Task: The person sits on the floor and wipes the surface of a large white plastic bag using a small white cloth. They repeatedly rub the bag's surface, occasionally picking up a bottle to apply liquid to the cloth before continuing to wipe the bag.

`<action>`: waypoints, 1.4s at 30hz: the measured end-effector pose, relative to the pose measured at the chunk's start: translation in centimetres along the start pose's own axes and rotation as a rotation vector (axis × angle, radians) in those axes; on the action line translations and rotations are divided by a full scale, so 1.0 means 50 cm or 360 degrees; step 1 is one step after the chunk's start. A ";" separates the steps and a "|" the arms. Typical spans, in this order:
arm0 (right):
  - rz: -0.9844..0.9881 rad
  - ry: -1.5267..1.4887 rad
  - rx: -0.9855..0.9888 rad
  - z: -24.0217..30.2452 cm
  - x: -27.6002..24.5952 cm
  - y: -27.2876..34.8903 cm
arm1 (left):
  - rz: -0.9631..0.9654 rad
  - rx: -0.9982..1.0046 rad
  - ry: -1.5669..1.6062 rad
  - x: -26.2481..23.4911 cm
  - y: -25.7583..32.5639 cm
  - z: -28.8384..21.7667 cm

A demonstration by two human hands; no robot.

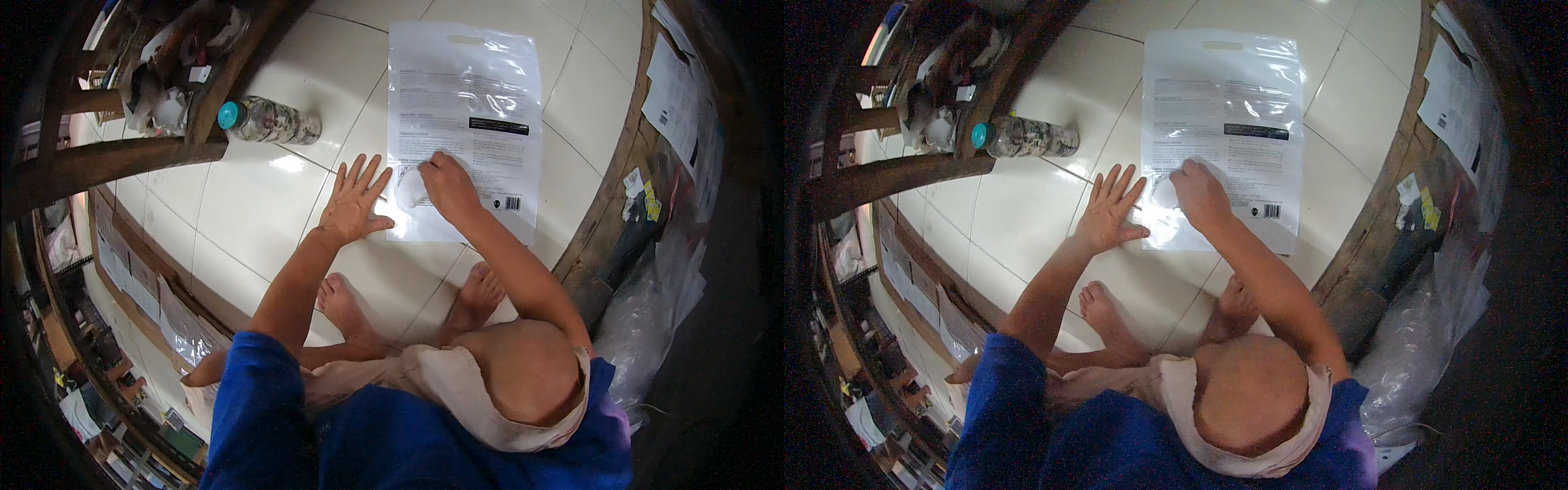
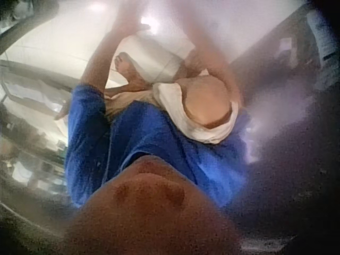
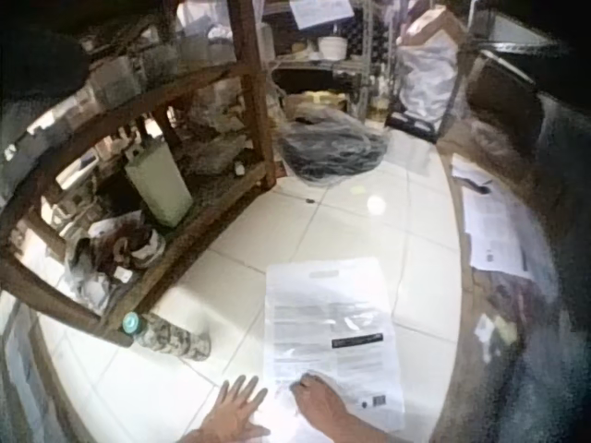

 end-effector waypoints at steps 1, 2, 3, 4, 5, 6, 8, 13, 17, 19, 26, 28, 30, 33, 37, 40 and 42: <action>0.0067 0.0018 -0.0014 0.004 -0.002 0.023 | 0.0008 -0.0014 -0.0014 0.001 0.000 0.002; 0.0134 0.0036 -0.0027 0.009 -0.001 0.043 | 0.0017 -0.0029 -0.0028 -0.002 0.002 0.007; 0.0031 0.0017 -0.0095 0.017 -0.016 0.059 | 0.0027 -0.0042 -0.0030 -0.002 0.004 0.005; -0.0021 0.0078 -0.0035 -0.004 -0.030 0.076 | 0.0032 -0.0039 -0.0026 -0.004 0.004 0.002; -0.0074 0.0139 0.0023 -0.032 -0.046 0.096 | 0.0038 -0.0038 -0.0023 -0.008 0.002 0.000; -0.0137 0.0186 0.0073 -0.045 -0.069 0.104 | 0.0044 -0.0046 -0.0036 -0.012 0.003 0.002; -0.0088 0.0045 0.0203 -0.065 -0.079 0.113 | 0.0064 -0.0069 -0.0070 -0.005 0.008 0.006; 0.0015 -0.0142 -0.0118 0.069 0.013 0.046 | 0.0071 -0.0043 -0.0093 0.001 0.000 -0.001; 0.0025 -0.0012 -0.0012 0.025 0.015 0.090 | 0.0072 -0.0059 -0.0126 0.003 0.002 0.005; -0.0021 0.0083 0.0207 -0.052 -0.045 0.150 | 0.0062 -0.0052 -0.0102 -0.002 0.006 -0.001; -0.0046 -0.0192 0.0059 0.036 0.017 0.107 | 0.0130 -0.0094 -0.0082 0.000 -0.007 -0.009; 0.0101 -0.0288 0.0199 0.057 0.021 0.102 | 0.0156 -0.0106 -0.0104 -0.005 -0.003 -0.009; -0.0086 -0.0261 0.0202 0.014 0.007 0.132 | 0.0155 -0.0106 -0.0096 -0.007 -0.002 -0.007; -0.0284 0.0240 0.0237 -0.114 -0.065 0.235 | 0.0131 -0.0080 -0.0082 -0.007 -0.004 -0.015; -0.0354 0.0004 0.0450 -0.108 -0.127 0.248 | 0.0126 -0.0097 -0.0097 0.000 0.005 -0.007; -0.0313 -0.0289 0.0421 -0.008 -0.022 0.157 | 0.0132 -0.0106 -0.0111 0.000 -0.009 -0.013; 0.0065 -0.0199 0.0116 0.050 0.024 0.141 | 0.0141 -0.0102 -0.0121 0.001 -0.009 -0.011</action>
Point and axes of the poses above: each hand's wrist, its own y-axis away from the middle knuckle, its own x-axis out of the palm, z = x × y, the point moved 9 cm from there along -y, towards the middle knuckle, and after that the axes turned 14 degrees about -x, right-handed, at the moved point
